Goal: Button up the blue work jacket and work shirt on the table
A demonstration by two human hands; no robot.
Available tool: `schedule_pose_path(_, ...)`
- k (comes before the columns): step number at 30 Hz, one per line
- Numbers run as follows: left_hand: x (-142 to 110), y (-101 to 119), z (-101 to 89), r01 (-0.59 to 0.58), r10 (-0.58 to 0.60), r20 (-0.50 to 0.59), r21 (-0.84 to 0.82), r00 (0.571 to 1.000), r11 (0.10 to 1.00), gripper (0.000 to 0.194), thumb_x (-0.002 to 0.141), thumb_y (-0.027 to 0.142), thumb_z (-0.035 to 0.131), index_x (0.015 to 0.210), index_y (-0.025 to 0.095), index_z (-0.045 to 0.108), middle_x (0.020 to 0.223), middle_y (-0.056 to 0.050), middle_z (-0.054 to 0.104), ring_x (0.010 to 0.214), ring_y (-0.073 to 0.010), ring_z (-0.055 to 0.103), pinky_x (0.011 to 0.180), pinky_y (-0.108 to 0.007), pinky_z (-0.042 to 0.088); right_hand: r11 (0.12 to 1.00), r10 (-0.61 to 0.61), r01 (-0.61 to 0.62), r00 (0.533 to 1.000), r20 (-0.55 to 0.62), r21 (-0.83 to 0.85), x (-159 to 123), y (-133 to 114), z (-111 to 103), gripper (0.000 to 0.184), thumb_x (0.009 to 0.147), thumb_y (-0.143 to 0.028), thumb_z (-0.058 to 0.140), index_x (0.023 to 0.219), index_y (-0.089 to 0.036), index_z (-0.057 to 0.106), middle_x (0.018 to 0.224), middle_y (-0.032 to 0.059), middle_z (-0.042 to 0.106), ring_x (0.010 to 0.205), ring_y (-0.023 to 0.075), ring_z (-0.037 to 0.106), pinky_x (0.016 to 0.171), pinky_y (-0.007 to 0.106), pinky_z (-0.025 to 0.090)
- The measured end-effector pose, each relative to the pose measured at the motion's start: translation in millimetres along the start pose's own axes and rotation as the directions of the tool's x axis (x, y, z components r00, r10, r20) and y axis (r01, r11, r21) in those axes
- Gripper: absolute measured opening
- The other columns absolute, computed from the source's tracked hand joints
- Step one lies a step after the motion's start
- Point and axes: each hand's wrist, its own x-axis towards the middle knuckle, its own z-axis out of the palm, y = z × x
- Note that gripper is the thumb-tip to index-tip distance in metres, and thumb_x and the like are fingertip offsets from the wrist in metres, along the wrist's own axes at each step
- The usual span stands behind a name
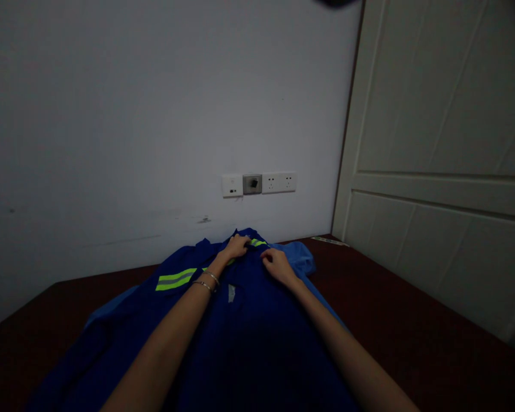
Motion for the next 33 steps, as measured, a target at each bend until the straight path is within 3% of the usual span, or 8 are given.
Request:
schedule_pose_path(3, 9.2, -11.7, 0.0, 0.018, -0.012, 0.07, -0.075, 0.997, 0.997, 0.034, 0.065, 0.011, 0.056, 0.098, 0.018, 0.065, 0.099, -0.008, 0.064, 0.099, -0.0245, 0.049, 0.087, -0.033, 0.035, 1.0, -0.022, 0.022, 1.0, 0.001, 0.012, 0.0, 4.4, -2.6, 0.023, 0.073, -0.01, 0.048, 0.084, -0.015, 0.067, 0.085, 0.0062, 0.066, 0.079, 0.015, 0.059, 0.075, 0.024, 0.043)
schedule_pose_path(6, 12.4, -21.4, -4.3, 0.049, -0.018, 0.141, -0.213, 0.99, 0.976, 0.024, 0.063, 0.012, 0.055, 0.082, 0.016, 0.068, 0.079, -0.003, 0.065, 0.078, -0.0182, 0.054, 0.072, -0.025, 0.038, 1.0, -0.023, 0.022, 1.0, 0.012, 0.017, 0.1, 7.8, -4.2, 0.023, 0.073, -0.01, 0.048, 0.084, -0.014, 0.067, 0.085, 0.0061, 0.066, 0.078, 0.015, 0.059, 0.074, 0.024, 0.043)
schedule_pose_path(9, 11.1, -25.2, -10.3, 0.056, 0.001, 0.183, -0.304, 0.983, 0.951, 0.014, 0.064, 0.019, 0.055, 0.068, 0.014, 0.067, 0.059, 0.001, 0.058, 0.058, -0.0123, 0.048, 0.057, -0.021, 0.035, 1.0, -0.016, 0.016, 1.0, 0.019, 0.014, 0.3, 10.5, -3.6, 0.023, 0.074, -0.01, 0.048, 0.084, -0.014, 0.067, 0.085, 0.006, 0.067, 0.078, 0.0151, 0.059, 0.075, 0.024, 0.043)
schedule_pose_path(12, 6.6, -23.1, -16.2, 0.067, 0.01, 0.152, -0.497, 0.988, 0.865, 0.017, 0.063, 0.028, 0.058, 0.06, 0.013, 0.064, 0.05, 0.003, 0.049, 0.051, -0.0094, 0.04, 0.051, -0.02, 0.029, 1.0, -0.022, 0.022, 0.999, 0.034, 0.006, -1.0, 11.2, -1.2, 0.023, 0.075, -0.011, 0.048, 0.086, -0.015, 0.067, 0.087, 0.0058, 0.066, 0.08, 0.0151, 0.059, 0.077, 0.024, 0.043)
schedule_pose_path(18, -6.6, -16.0, -19.0, 0.107, -0.109, 0.046, -0.739, 0.993, 0.665, 0.022, 0.057, 0.035, 0.063, 0.056, 0.013, 0.062, 0.05, 0.004, 0.047, 0.052, -0.009, 0.038, 0.052, -0.021, 0.027, 0.991, -0.088, 0.101, 0.985, 0.147, -0.082, -5.7, 2.7, -1.9, 0.025, 0.081, -0.018, 0.047, 0.098, -0.018, 0.064, 0.094, 0.0053, 0.063, 0.087, 0.0143, 0.057, 0.079, 0.024, 0.042)
schedule_pose_path(25, -17.5, -12.7, 0.5, 0.093, -0.193, -0.011, -0.848, 0.981, 0.522, 0.027, 0.062, 0.038, 0.062, 0.064, 0.011, 0.065, 0.054, 0.002, 0.051, 0.052, -0.0083, 0.04, 0.05, -0.02, 0.03, 0.936, -0.168, 0.242, 0.946, 0.278, -0.257, 8.9, -3.8, -6.5, 0.026, 0.082, -0.016, 0.046, 0.102, -0.022, 0.063, 0.102, 0.0042, 0.059, 0.097, 0.0153, 0.053, 0.081, 0.024, 0.04)
schedule_pose_path(28, -16.4, -8.0, 7.0, 0.076, -0.207, -0.034, -0.861, 0.978, 0.503, 0.024, 0.066, 0.034, 0.06, 0.068, 0.011, 0.066, 0.059, 0.0, 0.057, 0.056, -0.0094, 0.046, 0.054, -0.021, 0.035, 0.904, -0.18, 0.285, 0.93, 0.321, -0.32, 17.9, -5.2, -3.7, 0.026, 0.082, -0.018, 0.048, 0.104, -0.023, 0.062, 0.102, 0.0045, 0.058, 0.099, 0.017, 0.052, 0.081, 0.025, 0.04)
schedule_pose_path(33, -14.8, -5.4, 7.3, 0.09, -0.233, -0.049, -0.831, 0.971, 0.549, 0.021, 0.064, 0.021, 0.06, 0.079, 0.009, 0.069, 0.073, -0.004, 0.064, 0.067, -0.0127, 0.053, 0.064, -0.023, 0.039, 0.854, -0.156, 0.33, 0.9, 0.406, -0.403, 28.1, -8.3, 5.5, 0.034, 0.079, -0.018, 0.052, 0.112, -0.026, 0.058, 0.105, 0.007, 0.054, 0.1, 0.0199, 0.048, 0.077, 0.026, 0.042)
